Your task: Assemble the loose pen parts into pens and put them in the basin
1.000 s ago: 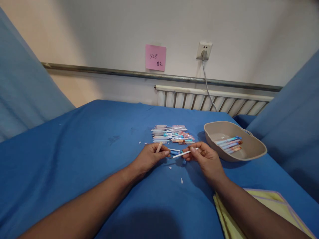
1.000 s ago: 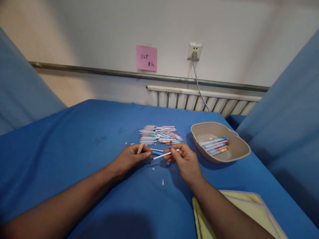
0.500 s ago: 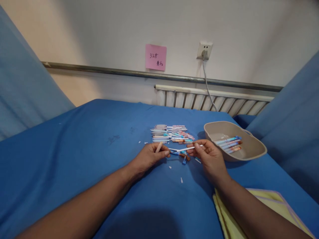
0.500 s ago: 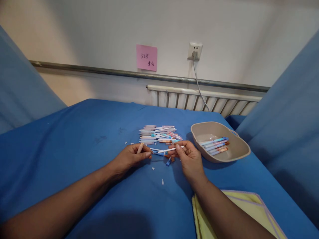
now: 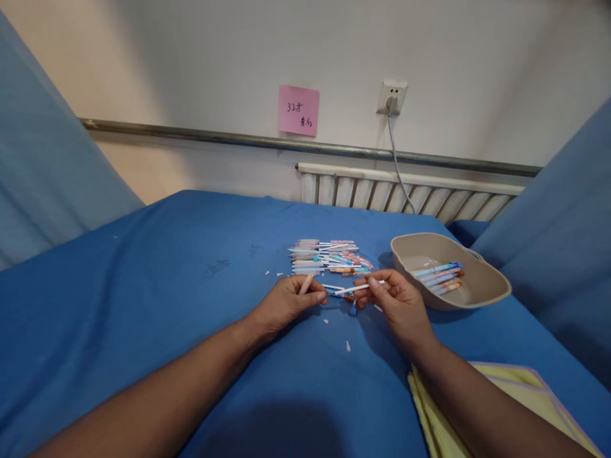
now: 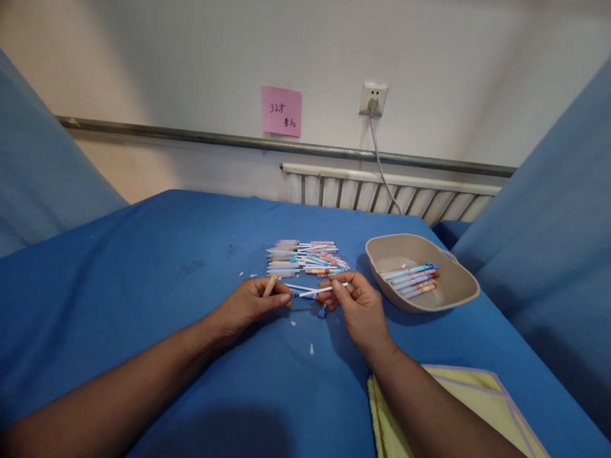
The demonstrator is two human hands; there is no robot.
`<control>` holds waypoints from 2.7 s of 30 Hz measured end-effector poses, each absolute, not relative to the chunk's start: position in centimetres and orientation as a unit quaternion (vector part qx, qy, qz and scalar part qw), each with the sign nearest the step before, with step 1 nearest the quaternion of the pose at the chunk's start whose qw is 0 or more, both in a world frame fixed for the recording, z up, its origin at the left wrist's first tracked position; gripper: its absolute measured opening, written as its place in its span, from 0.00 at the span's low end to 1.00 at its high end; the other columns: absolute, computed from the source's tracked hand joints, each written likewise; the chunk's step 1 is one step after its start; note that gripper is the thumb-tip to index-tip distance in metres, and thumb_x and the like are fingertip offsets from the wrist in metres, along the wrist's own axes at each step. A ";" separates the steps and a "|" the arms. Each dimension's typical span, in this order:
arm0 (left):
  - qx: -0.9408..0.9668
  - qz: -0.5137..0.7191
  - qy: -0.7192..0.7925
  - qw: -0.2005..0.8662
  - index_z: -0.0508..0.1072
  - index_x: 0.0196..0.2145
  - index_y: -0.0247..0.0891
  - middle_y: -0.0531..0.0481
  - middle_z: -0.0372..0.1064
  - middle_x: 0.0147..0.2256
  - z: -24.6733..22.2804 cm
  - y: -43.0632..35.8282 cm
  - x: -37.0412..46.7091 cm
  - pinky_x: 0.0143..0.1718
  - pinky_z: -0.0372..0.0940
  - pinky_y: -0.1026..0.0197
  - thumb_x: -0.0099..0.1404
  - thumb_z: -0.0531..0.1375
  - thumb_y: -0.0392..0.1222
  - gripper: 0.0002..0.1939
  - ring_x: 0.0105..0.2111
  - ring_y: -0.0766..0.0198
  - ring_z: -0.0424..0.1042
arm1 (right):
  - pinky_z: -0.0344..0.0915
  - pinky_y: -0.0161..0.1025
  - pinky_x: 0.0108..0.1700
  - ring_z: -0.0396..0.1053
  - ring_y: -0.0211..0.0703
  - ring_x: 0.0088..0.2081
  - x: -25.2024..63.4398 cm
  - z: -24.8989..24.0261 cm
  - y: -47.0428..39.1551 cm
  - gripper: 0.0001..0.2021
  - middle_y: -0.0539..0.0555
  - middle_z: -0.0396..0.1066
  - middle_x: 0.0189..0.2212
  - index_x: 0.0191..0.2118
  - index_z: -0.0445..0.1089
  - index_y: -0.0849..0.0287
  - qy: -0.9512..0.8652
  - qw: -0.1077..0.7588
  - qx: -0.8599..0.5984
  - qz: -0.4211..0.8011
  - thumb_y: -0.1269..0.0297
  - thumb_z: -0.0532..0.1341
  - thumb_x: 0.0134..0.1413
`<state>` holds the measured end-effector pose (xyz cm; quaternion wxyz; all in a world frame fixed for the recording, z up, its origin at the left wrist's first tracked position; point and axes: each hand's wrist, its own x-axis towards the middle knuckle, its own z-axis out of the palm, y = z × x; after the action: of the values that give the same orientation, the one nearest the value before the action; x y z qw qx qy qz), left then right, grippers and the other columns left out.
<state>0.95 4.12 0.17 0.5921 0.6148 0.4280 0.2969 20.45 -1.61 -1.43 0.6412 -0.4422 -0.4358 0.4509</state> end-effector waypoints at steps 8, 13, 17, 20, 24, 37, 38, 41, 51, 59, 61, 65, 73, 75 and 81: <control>0.637 0.325 0.423 0.556 0.75 0.27 0.33 0.49 0.71 0.26 0.2 4.4 0.7 0.31 0.59 0.64 0.50 0.65 0.46 0.12 0.27 0.65 0.66 | 0.64 0.34 0.26 0.70 0.37 0.24 20.0 -2.5 -1.9 0.16 0.53 0.74 0.25 0.31 0.70 0.60 -0.523 0.517 -0.509 0.447 0.50 0.61 0.50; 0.655 0.326 0.409 0.546 0.75 0.28 0.33 0.49 0.71 0.26 0.0 4.5 0.4 0.32 0.60 0.63 0.52 0.65 0.47 0.13 0.28 0.65 0.66 | 0.58 0.31 0.20 0.62 0.32 0.17 20.0 -2.3 -1.7 0.18 0.48 0.68 0.19 0.27 0.69 0.61 -0.494 0.485 -0.520 0.501 0.48 0.64 0.45; 0.655 0.331 0.405 0.545 0.74 0.38 0.33 0.49 0.71 0.30 0.2 4.3 0.5 0.32 0.62 0.62 0.51 0.66 0.45 0.18 0.29 0.64 0.67 | 0.58 0.29 0.21 0.61 0.30 0.18 20.0 -2.3 -1.7 0.18 0.47 0.68 0.20 0.29 0.69 0.62 -0.461 0.498 -0.475 0.561 0.49 0.65 0.44; 0.667 0.321 0.405 0.536 0.71 0.45 0.34 0.50 0.69 0.30 0.8 4.1 0.4 0.32 0.62 0.62 0.51 0.65 0.45 0.23 0.28 0.65 0.67 | 0.58 0.29 0.21 0.61 0.29 0.19 20.2 -2.4 -1.7 0.17 0.48 0.68 0.21 0.30 0.69 0.62 -0.453 0.514 -0.456 0.568 0.50 0.65 0.46; 0.734 0.291 0.418 0.450 0.71 0.45 0.34 0.51 0.68 0.28 1.9 4.2 -0.3 0.29 0.59 0.63 0.56 0.61 0.47 0.20 0.27 0.64 0.65 | 0.59 0.30 0.22 0.61 0.31 0.20 20.6 -2.7 -1.6 0.17 0.48 0.68 0.22 0.31 0.69 0.62 -0.456 0.530 -0.449 0.556 0.50 0.64 0.47; 0.888 0.171 0.395 0.160 0.72 0.45 0.41 0.45 0.72 0.41 2.7 3.9 -0.5 0.44 0.58 0.58 0.67 0.49 0.45 0.16 0.42 0.55 0.68 | 0.62 0.31 0.23 0.63 0.32 0.19 20.8 -2.4 -1.5 0.16 0.49 0.69 0.21 0.30 0.70 0.62 -0.494 0.523 -0.474 0.507 0.51 0.64 0.46; 0.891 0.167 0.393 0.157 0.72 0.45 0.40 0.45 0.72 0.41 2.7 3.8 -0.5 0.43 0.58 0.58 0.67 0.49 0.45 0.16 0.42 0.55 0.68 | 0.62 0.31 0.23 0.64 0.32 0.19 20.7 -2.4 -1.5 0.16 0.49 0.69 0.21 0.31 0.70 0.62 -0.497 0.521 -0.476 0.504 0.51 0.64 0.46; 0.897 0.152 0.387 0.151 0.72 0.44 0.40 0.45 0.72 0.40 2.7 3.8 -0.5 0.42 0.58 0.58 0.67 0.49 0.45 0.16 0.40 0.55 0.69 | 0.62 0.31 0.22 0.64 0.32 0.19 20.6 -2.5 -1.5 0.16 0.49 0.69 0.21 0.30 0.71 0.62 -0.503 0.521 -0.482 0.493 0.51 0.64 0.46; 0.879 0.163 0.361 0.266 0.75 0.39 0.44 0.47 0.73 0.36 1.6 3.0 -0.3 0.38 0.58 0.60 0.64 0.54 0.46 0.11 0.36 0.56 0.69 | 0.65 0.36 0.31 0.69 0.39 0.27 20.2 -2.7 -2.2 0.12 0.50 0.71 0.26 0.36 0.71 0.57 -0.577 0.491 -0.516 0.401 0.54 0.60 0.52; 0.769 0.118 0.263 0.570 0.66 0.33 0.38 0.53 0.60 0.26 1.6 0.0 1.5 0.27 0.56 0.66 0.67 0.48 0.54 0.18 0.25 0.68 0.59 | 0.65 0.42 0.45 0.68 0.46 0.45 19.5 -0.6 -3.8 0.18 0.57 0.70 0.46 0.50 0.66 0.55 -0.603 0.490 -0.444 0.446 0.52 0.53 0.59; 0.719 0.116 0.261 0.633 0.64 0.34 0.38 0.55 0.58 0.24 1.4 -0.4 1.7 0.24 0.54 0.67 0.66 0.48 0.57 0.19 0.22 0.70 0.56 | 0.65 0.42 0.45 0.68 0.47 0.46 19.5 -0.5 -4.0 0.20 0.58 0.70 0.46 0.50 0.67 0.55 -0.597 0.488 -0.442 0.458 0.50 0.51 0.60; 0.651 0.103 0.292 0.693 0.61 0.45 0.40 0.58 0.57 0.24 0.8 -0.5 1.9 0.17 0.49 0.70 0.63 0.49 0.61 0.23 0.18 0.73 0.52 | 0.65 0.42 0.46 0.68 0.47 0.46 19.6 -1.0 -3.8 0.21 0.57 0.71 0.45 0.49 0.68 0.55 -0.593 0.477 -0.451 0.466 0.48 0.50 0.59; 0.588 0.104 0.349 0.722 0.63 0.40 0.40 0.60 0.54 0.20 0.5 0.2 2.2 0.12 0.39 0.71 0.63 0.49 0.61 0.21 0.13 0.75 0.44 | 0.63 0.43 0.48 0.68 0.46 0.46 20.1 -1.5 -3.3 0.23 0.57 0.72 0.43 0.51 0.66 0.57 -0.618 0.477 -0.441 0.442 0.47 0.48 0.61; 0.569 0.127 0.360 0.729 0.63 0.40 0.40 0.61 0.52 0.20 0.8 0.8 2.0 0.12 0.38 0.71 0.64 0.51 0.57 0.18 0.14 0.76 0.42 | 0.65 0.42 0.44 0.69 0.46 0.44 20.7 -1.5 -2.8 0.24 0.58 0.71 0.43 0.51 0.66 0.58 -0.582 0.527 -0.448 0.428 0.46 0.47 0.60; 0.531 0.231 0.383 0.719 0.64 0.41 0.39 0.61 0.50 0.21 1.2 3.1 1.0 0.14 0.37 0.73 0.64 0.53 0.49 0.12 0.14 0.77 0.42 | 0.64 0.38 0.34 0.69 0.41 0.32 23.1 -1.8 -0.8 0.16 0.54 0.72 0.32 0.40 0.68 0.59 -0.533 0.559 -0.533 0.345 0.52 0.55 0.56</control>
<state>0.95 3.15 1.21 0.7192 0.5314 0.3834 0.2311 23.11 -0.81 -1.84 0.5594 -0.5328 -0.5328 0.3454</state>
